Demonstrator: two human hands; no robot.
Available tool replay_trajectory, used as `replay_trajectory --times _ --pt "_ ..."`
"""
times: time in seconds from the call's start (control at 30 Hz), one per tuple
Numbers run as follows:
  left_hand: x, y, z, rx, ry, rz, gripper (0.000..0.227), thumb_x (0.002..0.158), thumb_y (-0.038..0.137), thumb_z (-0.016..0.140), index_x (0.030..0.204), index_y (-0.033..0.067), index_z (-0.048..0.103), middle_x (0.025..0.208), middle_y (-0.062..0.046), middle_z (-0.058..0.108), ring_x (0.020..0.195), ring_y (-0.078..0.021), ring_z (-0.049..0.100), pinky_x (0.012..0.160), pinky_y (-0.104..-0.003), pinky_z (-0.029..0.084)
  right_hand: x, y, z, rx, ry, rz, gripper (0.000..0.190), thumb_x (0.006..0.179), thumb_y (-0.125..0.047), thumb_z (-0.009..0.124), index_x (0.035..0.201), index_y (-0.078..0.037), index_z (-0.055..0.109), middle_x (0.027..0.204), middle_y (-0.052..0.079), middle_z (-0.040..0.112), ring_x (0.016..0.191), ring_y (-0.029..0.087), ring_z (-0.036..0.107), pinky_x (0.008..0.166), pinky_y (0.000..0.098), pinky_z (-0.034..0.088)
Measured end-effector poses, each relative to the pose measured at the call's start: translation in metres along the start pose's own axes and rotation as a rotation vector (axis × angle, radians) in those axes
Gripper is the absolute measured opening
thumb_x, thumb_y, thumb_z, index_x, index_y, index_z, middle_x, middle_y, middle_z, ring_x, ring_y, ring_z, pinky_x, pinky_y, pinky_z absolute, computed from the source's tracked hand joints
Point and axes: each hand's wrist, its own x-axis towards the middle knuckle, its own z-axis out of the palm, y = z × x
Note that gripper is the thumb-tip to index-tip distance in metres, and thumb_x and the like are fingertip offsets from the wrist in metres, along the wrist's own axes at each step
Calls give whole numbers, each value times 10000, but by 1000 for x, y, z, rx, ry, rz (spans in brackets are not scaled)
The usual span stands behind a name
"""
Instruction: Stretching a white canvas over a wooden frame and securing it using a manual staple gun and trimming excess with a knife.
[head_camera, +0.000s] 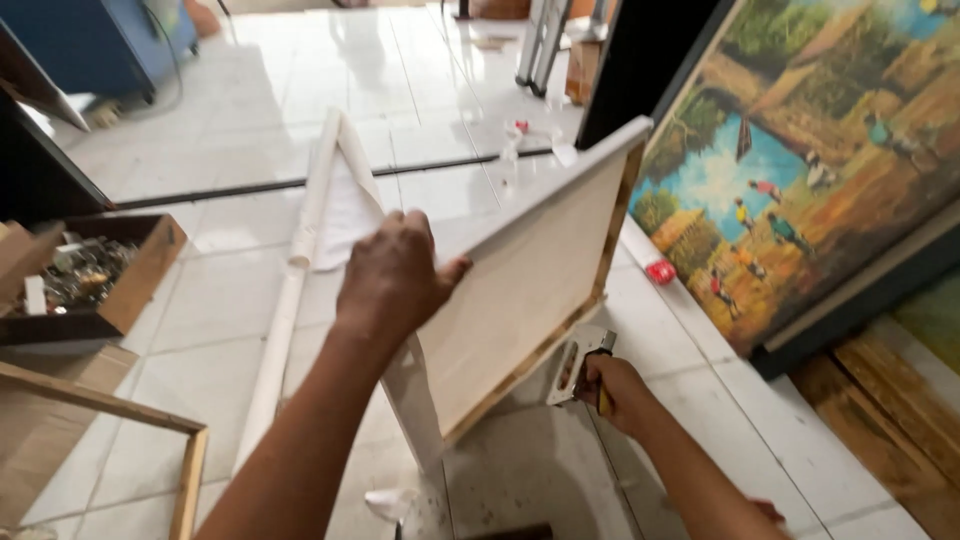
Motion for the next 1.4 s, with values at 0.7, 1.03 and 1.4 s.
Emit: replay_trajectory --times 0.7,1.03,1.4 --pt "-4 8 0 71 98 123 442 973 402 828 1018 -27 733 853 -197 720 836 -489 822 679 -562 693 -57 -57 108 -409 -15 -800 549 1042 -409 649 565 -146 710 500 12 657 560 129 579 642 309 488" --pt "-18 9 -22 173 82 143 451 999 395 818 1179 -15 764 1005 -209 730 941 -420 818 775 -535 699 -63 -41 86 -472 -65 -566 603 1135 -406 660 631 -74 680 515 113 689 524 197 627 633 356 503" --pt "-38 -25 -4 121 -114 122 747 1019 387 716 1699 201 470 1313 -239 737 1167 -567 746 927 -735 623 21 62 -56 -1244 145 29 973 882 -513 715 1620 84 501 1462 354 609 1405 539 563 1101 628 466"
